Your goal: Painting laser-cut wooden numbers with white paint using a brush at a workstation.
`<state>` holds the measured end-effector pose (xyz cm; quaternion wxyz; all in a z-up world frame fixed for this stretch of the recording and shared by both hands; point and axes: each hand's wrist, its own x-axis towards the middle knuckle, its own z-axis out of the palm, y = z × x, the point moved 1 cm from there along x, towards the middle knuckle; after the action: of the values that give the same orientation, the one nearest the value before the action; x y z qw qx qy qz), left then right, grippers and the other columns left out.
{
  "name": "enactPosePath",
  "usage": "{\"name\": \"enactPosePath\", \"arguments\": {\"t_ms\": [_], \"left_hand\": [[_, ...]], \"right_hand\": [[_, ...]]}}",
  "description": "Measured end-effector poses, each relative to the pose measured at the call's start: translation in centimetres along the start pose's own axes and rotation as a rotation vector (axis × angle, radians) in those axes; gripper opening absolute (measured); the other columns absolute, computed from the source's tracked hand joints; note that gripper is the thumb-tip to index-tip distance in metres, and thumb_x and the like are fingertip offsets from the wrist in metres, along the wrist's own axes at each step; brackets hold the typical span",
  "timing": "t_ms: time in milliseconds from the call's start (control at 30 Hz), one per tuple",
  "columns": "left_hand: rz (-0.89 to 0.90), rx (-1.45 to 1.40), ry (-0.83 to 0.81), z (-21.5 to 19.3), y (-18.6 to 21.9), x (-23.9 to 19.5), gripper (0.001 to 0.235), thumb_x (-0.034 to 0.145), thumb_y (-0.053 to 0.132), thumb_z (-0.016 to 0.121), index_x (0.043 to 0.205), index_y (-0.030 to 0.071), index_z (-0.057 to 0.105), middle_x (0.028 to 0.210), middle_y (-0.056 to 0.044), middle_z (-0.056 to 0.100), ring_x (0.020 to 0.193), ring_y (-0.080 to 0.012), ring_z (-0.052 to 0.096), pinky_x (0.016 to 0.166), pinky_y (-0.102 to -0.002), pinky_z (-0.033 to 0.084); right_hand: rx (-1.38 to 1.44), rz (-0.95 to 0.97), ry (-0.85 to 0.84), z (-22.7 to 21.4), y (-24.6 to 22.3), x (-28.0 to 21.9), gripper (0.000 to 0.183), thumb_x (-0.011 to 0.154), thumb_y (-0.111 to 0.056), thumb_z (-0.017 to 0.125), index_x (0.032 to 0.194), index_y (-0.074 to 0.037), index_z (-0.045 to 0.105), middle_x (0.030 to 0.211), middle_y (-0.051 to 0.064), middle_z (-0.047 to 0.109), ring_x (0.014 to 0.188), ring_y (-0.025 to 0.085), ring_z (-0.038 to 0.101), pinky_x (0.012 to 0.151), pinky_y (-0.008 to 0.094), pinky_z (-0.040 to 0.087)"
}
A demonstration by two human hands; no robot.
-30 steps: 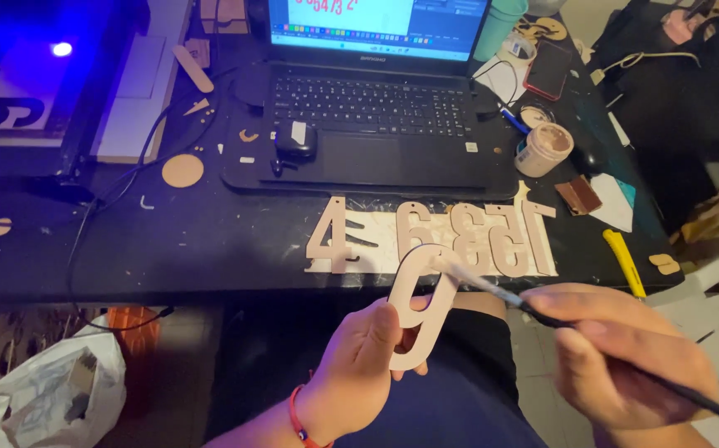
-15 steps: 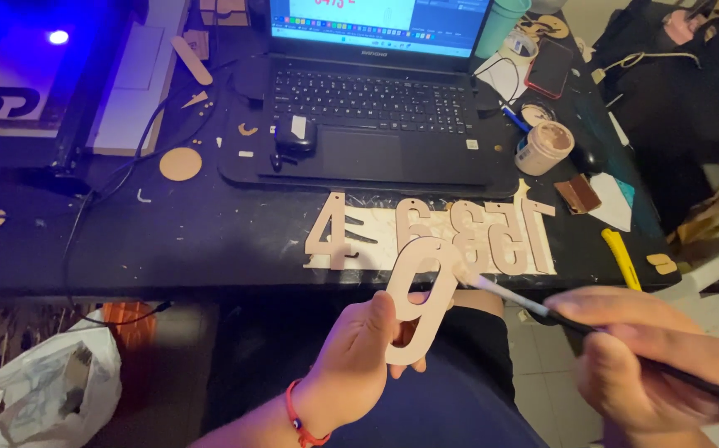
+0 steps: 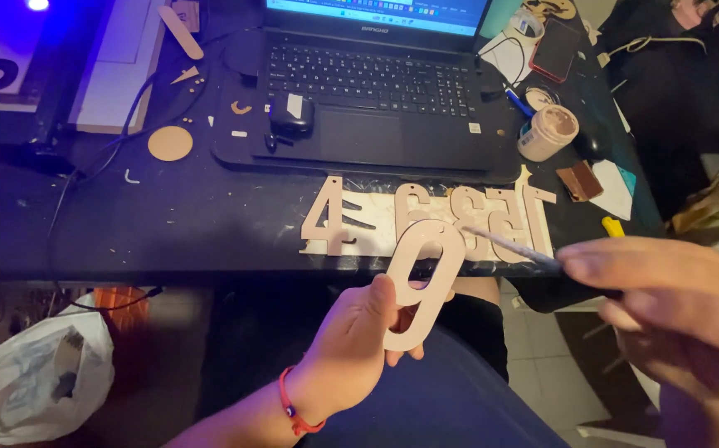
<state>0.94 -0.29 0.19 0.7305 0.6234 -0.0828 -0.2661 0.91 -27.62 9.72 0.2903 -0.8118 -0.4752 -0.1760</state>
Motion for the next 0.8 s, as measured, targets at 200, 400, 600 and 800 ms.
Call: {"name": "enactPosePath", "arguments": {"t_ms": [200, 400, 600, 800], "left_hand": [[-0.001, 0.032, 0.043, 0.1, -0.7, 0.0, 0.079, 0.091, 0.060, 0.015, 0.072, 0.005, 0.069, 0.055, -0.004, 0.056, 0.053, -0.0146, 0.056, 0.057, -0.028, 0.044], [0.090, 0.110, 0.048, -0.1, -0.8, 0.0, 0.082, 0.090, 0.062, 0.009, 0.067, 0.009, 0.067, 0.053, -0.003, 0.056, 0.051, -0.0132, 0.052, 0.057, -0.030, 0.042], [0.008, 0.062, 0.043, 0.2, 0.0, -0.4, 0.079, 0.087, 0.063, 0.014, 0.084, 0.008, 0.070, 0.063, -0.004, 0.064, 0.053, -0.0119, 0.050, 0.056, -0.027, 0.044], [0.045, 0.019, 0.079, 0.2, -0.7, 0.0, 0.077, 0.086, 0.066, 0.016, 0.076, 0.007, 0.065, 0.061, -0.006, 0.062, 0.052, -0.0138, 0.053, 0.054, -0.028, 0.044]], "right_hand": [[-0.113, 0.243, -0.322, -0.4, -1.5, -1.7, 0.033, 0.091, -0.018, 0.049, 0.122, -0.014, 0.059, 0.132, 0.004, 0.067, 0.126, 0.024, 0.069, 0.102, 0.037, 0.060], [-0.139, 0.156, -0.453, 2.0, -2.4, -4.3, 0.039, 0.086, -0.036, 0.065, 0.124, -0.028, 0.062, 0.137, -0.009, 0.065, 0.120, 0.011, 0.071, 0.073, 0.026, 0.063], [-0.013, 0.233, -0.343, -0.8, -1.4, -2.8, 0.038, 0.088, -0.022, 0.058, 0.125, -0.017, 0.056, 0.135, 0.006, 0.067, 0.129, 0.025, 0.070, 0.099, 0.035, 0.063], [-0.107, 0.213, -0.322, 2.9, -2.8, -2.2, 0.033, 0.088, -0.023, 0.060, 0.121, -0.017, 0.063, 0.125, 0.000, 0.072, 0.107, 0.012, 0.078, 0.084, 0.028, 0.065]]}}
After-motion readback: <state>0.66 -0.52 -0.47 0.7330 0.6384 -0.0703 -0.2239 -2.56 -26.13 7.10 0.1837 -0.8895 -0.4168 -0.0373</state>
